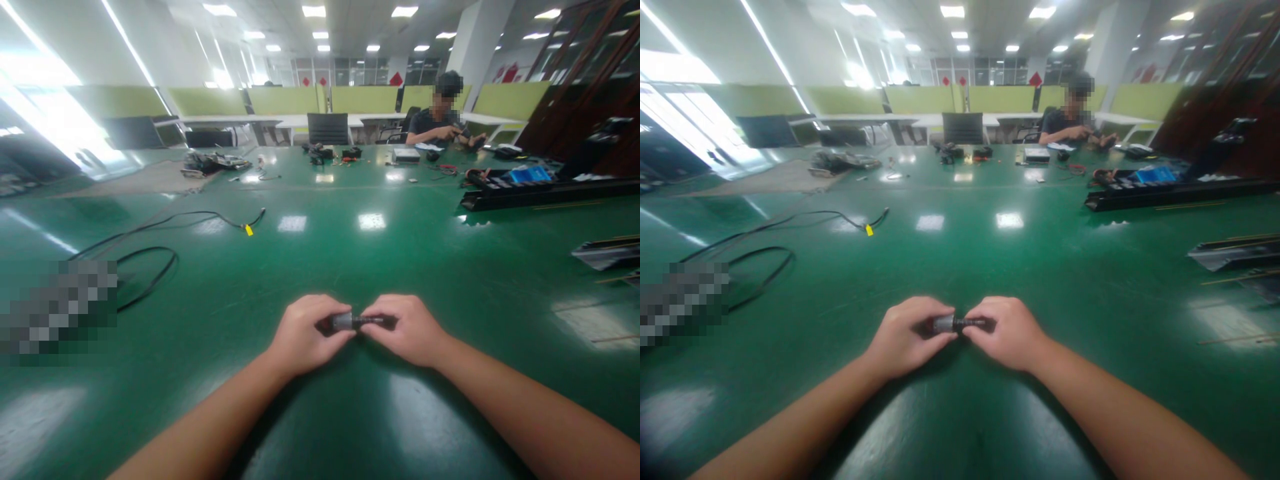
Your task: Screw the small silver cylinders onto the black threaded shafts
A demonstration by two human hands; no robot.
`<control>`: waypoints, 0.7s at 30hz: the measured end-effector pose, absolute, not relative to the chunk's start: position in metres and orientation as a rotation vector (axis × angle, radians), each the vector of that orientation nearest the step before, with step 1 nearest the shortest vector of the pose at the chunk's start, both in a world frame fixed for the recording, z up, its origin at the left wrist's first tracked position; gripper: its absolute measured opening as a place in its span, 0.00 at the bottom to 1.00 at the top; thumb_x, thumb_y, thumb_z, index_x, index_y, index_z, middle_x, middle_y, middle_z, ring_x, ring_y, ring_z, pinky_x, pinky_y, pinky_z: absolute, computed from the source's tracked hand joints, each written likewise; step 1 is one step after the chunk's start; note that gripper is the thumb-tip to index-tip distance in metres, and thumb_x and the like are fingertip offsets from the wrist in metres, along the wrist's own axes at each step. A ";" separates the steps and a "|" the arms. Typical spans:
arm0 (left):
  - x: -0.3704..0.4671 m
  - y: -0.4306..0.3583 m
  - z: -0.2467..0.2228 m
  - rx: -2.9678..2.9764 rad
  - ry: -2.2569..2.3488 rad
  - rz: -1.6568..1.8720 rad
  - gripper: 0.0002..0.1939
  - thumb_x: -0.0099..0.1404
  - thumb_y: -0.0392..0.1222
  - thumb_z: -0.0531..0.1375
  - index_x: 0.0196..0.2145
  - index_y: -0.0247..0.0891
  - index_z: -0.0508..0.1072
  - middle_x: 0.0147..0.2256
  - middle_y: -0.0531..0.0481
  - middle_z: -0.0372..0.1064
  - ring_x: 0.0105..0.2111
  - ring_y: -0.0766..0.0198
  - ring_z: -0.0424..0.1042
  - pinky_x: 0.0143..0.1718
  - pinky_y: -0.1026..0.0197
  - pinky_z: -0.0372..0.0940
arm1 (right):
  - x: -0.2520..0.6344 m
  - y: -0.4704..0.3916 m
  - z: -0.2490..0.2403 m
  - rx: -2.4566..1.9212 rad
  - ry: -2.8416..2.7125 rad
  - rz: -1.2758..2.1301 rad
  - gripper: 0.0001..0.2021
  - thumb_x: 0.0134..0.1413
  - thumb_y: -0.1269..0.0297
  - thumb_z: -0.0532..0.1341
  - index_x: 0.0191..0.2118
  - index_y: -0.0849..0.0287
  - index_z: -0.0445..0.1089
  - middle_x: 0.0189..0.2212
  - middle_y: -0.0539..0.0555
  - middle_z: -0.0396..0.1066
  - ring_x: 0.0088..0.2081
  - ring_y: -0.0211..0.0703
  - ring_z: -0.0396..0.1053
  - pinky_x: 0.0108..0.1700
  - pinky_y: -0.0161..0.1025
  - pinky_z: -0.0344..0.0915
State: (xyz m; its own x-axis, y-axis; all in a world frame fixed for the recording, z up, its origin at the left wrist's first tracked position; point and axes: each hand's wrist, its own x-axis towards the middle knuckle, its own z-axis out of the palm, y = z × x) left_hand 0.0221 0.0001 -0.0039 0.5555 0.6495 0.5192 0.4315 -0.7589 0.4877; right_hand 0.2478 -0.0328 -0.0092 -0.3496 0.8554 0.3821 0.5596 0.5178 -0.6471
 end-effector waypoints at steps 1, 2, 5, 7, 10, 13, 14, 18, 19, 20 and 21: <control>0.022 0.000 -0.004 2.488 0.894 1.014 0.13 0.56 0.43 0.69 0.40 0.40 0.78 0.34 0.51 0.77 0.32 0.64 0.74 0.38 0.60 0.67 | 0.248 -0.033 -0.009 -1.151 -2.048 0.534 0.04 0.53 0.68 0.67 0.36 0.57 0.79 0.31 0.50 0.77 0.32 0.40 0.72 0.37 0.36 0.64; 0.022 0.000 -0.004 2.486 0.895 1.014 0.13 0.56 0.43 0.69 0.40 0.40 0.78 0.34 0.51 0.77 0.32 0.64 0.74 0.38 0.60 0.68 | 0.248 -0.033 -0.009 -1.153 -2.045 0.533 0.04 0.53 0.68 0.67 0.36 0.57 0.79 0.31 0.50 0.77 0.32 0.40 0.72 0.37 0.36 0.64; 0.022 0.000 -0.003 2.490 0.909 1.012 0.12 0.57 0.43 0.68 0.40 0.40 0.78 0.35 0.50 0.77 0.32 0.63 0.75 0.37 0.60 0.68 | 0.248 -0.033 -0.009 -1.160 -2.039 0.535 0.04 0.53 0.68 0.67 0.36 0.57 0.79 0.31 0.50 0.77 0.33 0.40 0.72 0.37 0.36 0.64; 0.022 0.000 -0.003 2.496 0.918 1.010 0.12 0.57 0.43 0.68 0.40 0.40 0.78 0.35 0.49 0.77 0.33 0.62 0.75 0.37 0.59 0.68 | 0.248 -0.033 -0.009 -1.166 -2.039 0.533 0.04 0.53 0.68 0.67 0.36 0.57 0.79 0.31 0.50 0.77 0.33 0.40 0.72 0.37 0.36 0.64; 0.022 0.000 -0.001 2.493 0.911 1.022 0.12 0.57 0.43 0.68 0.40 0.40 0.78 0.36 0.48 0.78 0.33 0.61 0.75 0.38 0.59 0.68 | 0.248 -0.033 -0.009 -1.168 -2.035 0.521 0.04 0.52 0.68 0.67 0.36 0.57 0.79 0.31 0.50 0.77 0.32 0.40 0.72 0.37 0.36 0.64; 0.022 0.000 0.000 2.490 0.908 1.024 0.13 0.57 0.43 0.68 0.40 0.39 0.78 0.35 0.48 0.78 0.33 0.61 0.75 0.37 0.59 0.68 | 0.249 -0.033 -0.009 -1.168 -2.027 0.520 0.04 0.53 0.68 0.67 0.36 0.57 0.79 0.30 0.50 0.77 0.32 0.40 0.72 0.37 0.36 0.64; 0.022 0.000 0.000 2.490 0.908 1.022 0.13 0.57 0.44 0.68 0.40 0.40 0.78 0.35 0.48 0.78 0.33 0.61 0.75 0.37 0.59 0.68 | 0.249 -0.033 -0.009 -1.169 -2.026 0.522 0.04 0.53 0.68 0.67 0.36 0.57 0.79 0.30 0.50 0.77 0.32 0.40 0.72 0.37 0.36 0.64; 0.022 0.000 0.000 2.488 0.910 1.028 0.13 0.56 0.43 0.69 0.40 0.39 0.78 0.35 0.49 0.78 0.33 0.61 0.75 0.38 0.59 0.68 | 0.249 -0.033 -0.009 -1.167 -2.025 0.522 0.04 0.53 0.68 0.67 0.36 0.57 0.79 0.30 0.51 0.77 0.32 0.40 0.72 0.37 0.36 0.64; 0.021 0.001 0.000 2.485 0.912 1.029 0.13 0.56 0.43 0.69 0.40 0.39 0.78 0.35 0.48 0.78 0.33 0.61 0.75 0.37 0.59 0.68 | 0.249 -0.033 -0.009 -1.168 -2.021 0.518 0.04 0.52 0.68 0.67 0.36 0.57 0.79 0.30 0.50 0.77 0.32 0.40 0.72 0.36 0.36 0.64; 0.021 0.001 -0.001 2.481 0.917 1.031 0.13 0.56 0.43 0.68 0.40 0.39 0.78 0.35 0.48 0.78 0.32 0.61 0.75 0.37 0.59 0.68 | 0.249 -0.033 -0.010 -1.170 -2.018 0.516 0.04 0.52 0.68 0.67 0.36 0.57 0.79 0.30 0.50 0.77 0.32 0.40 0.72 0.36 0.36 0.64; 0.021 0.001 -0.001 2.477 0.920 1.030 0.13 0.56 0.43 0.68 0.39 0.39 0.78 0.35 0.48 0.78 0.32 0.61 0.75 0.38 0.59 0.68 | 0.248 -0.033 -0.010 -1.171 -2.014 0.514 0.04 0.52 0.68 0.67 0.36 0.56 0.78 0.31 0.50 0.77 0.32 0.40 0.72 0.36 0.36 0.64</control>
State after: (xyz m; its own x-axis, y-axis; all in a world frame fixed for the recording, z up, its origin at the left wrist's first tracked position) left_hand 0.0210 0.0008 -0.0007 0.5369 0.6626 0.5222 0.4442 -0.7483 0.4927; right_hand 0.2485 -0.0334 -0.0096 -0.3114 0.8636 0.3964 0.5682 0.5036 -0.6508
